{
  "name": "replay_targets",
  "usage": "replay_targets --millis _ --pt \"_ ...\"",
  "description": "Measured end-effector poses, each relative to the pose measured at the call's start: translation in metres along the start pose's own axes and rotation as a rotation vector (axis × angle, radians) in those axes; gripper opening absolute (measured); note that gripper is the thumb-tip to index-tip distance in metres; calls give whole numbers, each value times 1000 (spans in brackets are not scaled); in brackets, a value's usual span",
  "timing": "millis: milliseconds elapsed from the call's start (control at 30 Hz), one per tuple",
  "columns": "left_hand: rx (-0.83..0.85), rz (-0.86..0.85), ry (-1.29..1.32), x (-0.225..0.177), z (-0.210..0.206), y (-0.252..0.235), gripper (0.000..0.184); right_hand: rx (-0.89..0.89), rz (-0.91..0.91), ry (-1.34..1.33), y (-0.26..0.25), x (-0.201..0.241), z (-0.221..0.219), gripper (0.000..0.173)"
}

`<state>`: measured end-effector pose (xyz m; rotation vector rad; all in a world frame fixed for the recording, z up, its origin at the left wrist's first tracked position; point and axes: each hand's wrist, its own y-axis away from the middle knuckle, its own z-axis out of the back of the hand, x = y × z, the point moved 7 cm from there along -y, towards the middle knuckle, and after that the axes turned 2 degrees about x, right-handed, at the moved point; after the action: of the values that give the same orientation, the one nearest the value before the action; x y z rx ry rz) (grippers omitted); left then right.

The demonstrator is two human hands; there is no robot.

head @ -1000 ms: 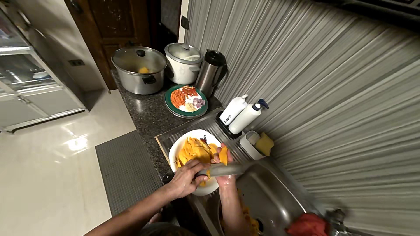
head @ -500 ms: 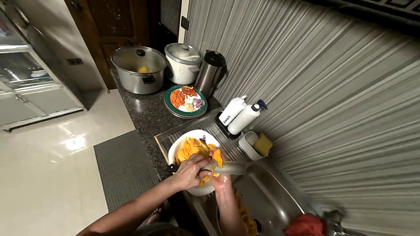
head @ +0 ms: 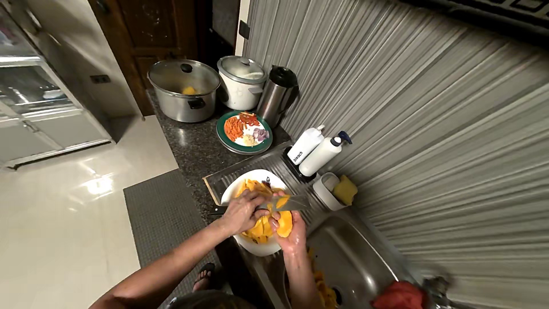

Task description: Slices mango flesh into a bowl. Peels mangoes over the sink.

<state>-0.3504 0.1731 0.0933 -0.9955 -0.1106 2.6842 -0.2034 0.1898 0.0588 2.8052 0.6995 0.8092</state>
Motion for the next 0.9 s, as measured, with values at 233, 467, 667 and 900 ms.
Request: replay_targets --millis 233,467,667,900 --pt "-65 52 -192 10 33 2 45 -90 -64 -181 -2 3 21 33" --pt "197 66 596 0 -11 33 49 -206 61 2 -10 17 26 25" --pt "248 39 315 -8 -27 49 47 22 23 -93 -23 26 20 31" --pt "121 -36 197 -11 -19 40 44 -3 -84 -38 -10 11 5 25"
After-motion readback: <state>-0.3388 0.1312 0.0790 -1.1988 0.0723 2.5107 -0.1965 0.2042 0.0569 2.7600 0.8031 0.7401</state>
